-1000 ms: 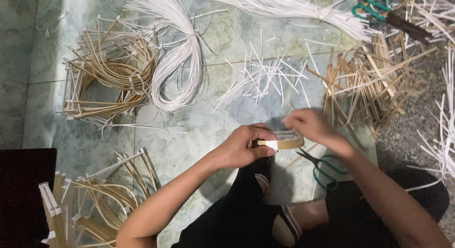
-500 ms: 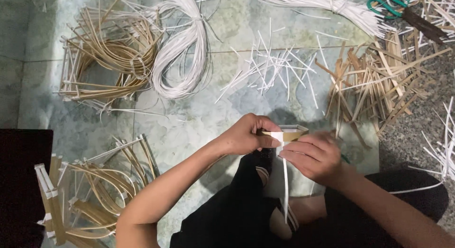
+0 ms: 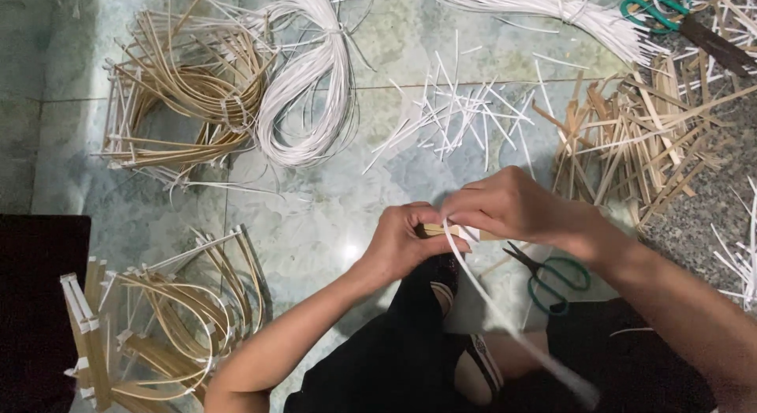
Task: Tying white plastic strips around curved bamboo pieces to assemble and secure a frame.
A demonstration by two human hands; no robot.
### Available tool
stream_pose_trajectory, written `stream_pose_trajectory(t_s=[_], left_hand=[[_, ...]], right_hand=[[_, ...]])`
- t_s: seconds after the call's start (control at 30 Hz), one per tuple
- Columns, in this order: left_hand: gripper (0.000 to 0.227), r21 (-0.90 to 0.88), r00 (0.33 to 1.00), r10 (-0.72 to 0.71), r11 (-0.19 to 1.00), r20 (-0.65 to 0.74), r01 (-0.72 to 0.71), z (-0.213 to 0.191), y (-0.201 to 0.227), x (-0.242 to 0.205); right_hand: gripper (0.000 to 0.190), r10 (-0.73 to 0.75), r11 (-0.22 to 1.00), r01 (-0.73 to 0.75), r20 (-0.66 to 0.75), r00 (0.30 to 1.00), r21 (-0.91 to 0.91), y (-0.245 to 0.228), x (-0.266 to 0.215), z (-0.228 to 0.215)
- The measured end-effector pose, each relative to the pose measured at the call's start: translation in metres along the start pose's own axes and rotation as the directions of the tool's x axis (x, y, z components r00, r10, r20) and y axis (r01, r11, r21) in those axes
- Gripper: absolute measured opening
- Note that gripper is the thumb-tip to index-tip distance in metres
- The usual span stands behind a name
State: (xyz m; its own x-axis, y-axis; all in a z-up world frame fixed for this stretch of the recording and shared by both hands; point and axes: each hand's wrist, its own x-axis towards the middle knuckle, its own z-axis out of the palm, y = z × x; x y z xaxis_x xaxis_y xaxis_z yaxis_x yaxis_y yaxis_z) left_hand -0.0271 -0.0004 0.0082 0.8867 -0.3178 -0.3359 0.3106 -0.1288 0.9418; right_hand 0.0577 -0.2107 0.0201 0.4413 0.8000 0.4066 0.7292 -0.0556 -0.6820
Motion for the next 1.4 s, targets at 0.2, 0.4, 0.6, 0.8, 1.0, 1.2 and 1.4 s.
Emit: stream_pose_trajectory(t_s=[0.2,0.4,0.6,0.8,1.0,1.2,1.4], left_hand=[[0.036,0.052,0.997,0.028,0.998,-0.068,-0.025,0.0,-0.002,-0.012],[0.041,0.193,0.959,0.265,0.951,-0.098,-0.243,-0.003,-0.027,-0.014],[0.04,0.232,0.944,0.315,0.93,-0.097,-0.287,-0.006,-0.036,-0.012],[0.044,0.184,0.946,0.301,0.943,-0.119,-0.277,-0.007,-0.054,-0.012],[0.049,0.385,0.771,0.635,0.701,0.048,-0.601,-0.006,0.006,-0.017],[0.024,0.246,0.934,0.346,0.901,0.089,-0.357,-0.005,0.012,-0.015],[0.021,-0.009,0.987,0.019,1.0,0.159,-0.018,-0.009,-0.013,0.006]], right_hand=[[0.013,0.287,0.947,-0.296,0.087,0.954,0.124,0.024,-0.018,0.026],[0.018,0.583,0.599,-0.644,0.293,0.758,0.475,0.022,-0.016,0.022],[0.017,0.509,0.369,-0.664,0.456,0.73,0.651,0.023,-0.01,0.024],[0.018,0.54,0.555,-0.591,0.287,0.791,0.585,0.02,-0.016,0.032],[0.015,0.485,0.398,-0.574,0.367,0.794,0.715,0.037,-0.025,0.041],[0.018,0.547,0.22,-0.824,0.634,0.547,0.521,0.058,-0.036,0.048],[0.023,0.801,0.584,-0.81,0.126,0.585,0.047,0.006,-0.04,0.01]])
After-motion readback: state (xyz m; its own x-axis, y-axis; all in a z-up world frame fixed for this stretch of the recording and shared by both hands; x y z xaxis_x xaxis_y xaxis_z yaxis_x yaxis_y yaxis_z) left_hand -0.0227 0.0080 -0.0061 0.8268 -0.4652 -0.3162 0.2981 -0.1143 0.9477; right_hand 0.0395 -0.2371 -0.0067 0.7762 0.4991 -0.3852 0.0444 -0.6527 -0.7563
